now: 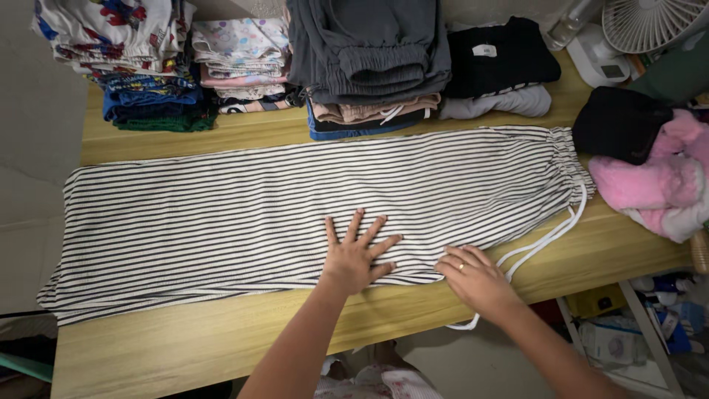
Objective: The person folds a pair of striped pants, then picks up multiple items of clothing from a bed and hangs them on hangers.
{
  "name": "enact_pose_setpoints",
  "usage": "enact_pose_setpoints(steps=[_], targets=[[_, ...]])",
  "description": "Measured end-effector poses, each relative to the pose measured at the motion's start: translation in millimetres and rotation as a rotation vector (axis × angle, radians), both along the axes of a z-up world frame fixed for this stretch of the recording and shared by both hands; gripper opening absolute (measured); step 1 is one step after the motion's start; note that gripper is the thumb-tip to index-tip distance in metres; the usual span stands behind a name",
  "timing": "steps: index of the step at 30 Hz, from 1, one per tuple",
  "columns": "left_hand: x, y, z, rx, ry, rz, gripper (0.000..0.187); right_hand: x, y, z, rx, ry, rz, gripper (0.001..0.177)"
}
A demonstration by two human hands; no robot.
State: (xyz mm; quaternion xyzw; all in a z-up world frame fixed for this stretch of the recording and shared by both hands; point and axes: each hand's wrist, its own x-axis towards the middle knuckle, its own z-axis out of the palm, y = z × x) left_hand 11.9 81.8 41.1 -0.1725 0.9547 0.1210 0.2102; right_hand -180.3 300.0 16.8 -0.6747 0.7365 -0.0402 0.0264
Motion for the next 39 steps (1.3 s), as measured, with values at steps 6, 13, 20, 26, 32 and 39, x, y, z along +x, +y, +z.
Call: enact_pose_setpoints(steps=[6, 13, 20, 26, 32, 39], targets=[[5, 3, -4, 0.116, 0.132, 0.11, 0.056, -28, -42, 42, 0.305, -0.292, -0.132, 0.03], [-12, 25, 4, 0.101, 0.417, 0.033, 0.058, -50, -92, 36, 0.214, -0.434, -0.156, 0.037], [-37, 29, 4, 0.071, 0.076, -0.007, 0.056, -70, -53, 13, -0.005, -0.301, -0.174, 0.051], [-23, -1, 24, -0.003, -0.195, -0.041, 0.056, -140, 10, -6, -0.387, -0.079, -0.703, 0.06], [13, -39, -2, -0.158, -0.023, -0.038, 0.054, -186, 62, -67, -0.435, -0.298, -1.086, 0.063], [18, -47, -23, -0.14, 0.147, -0.023, 0.059, -175, 94, -113, -0.501, -0.557, -1.145, 0.043]])
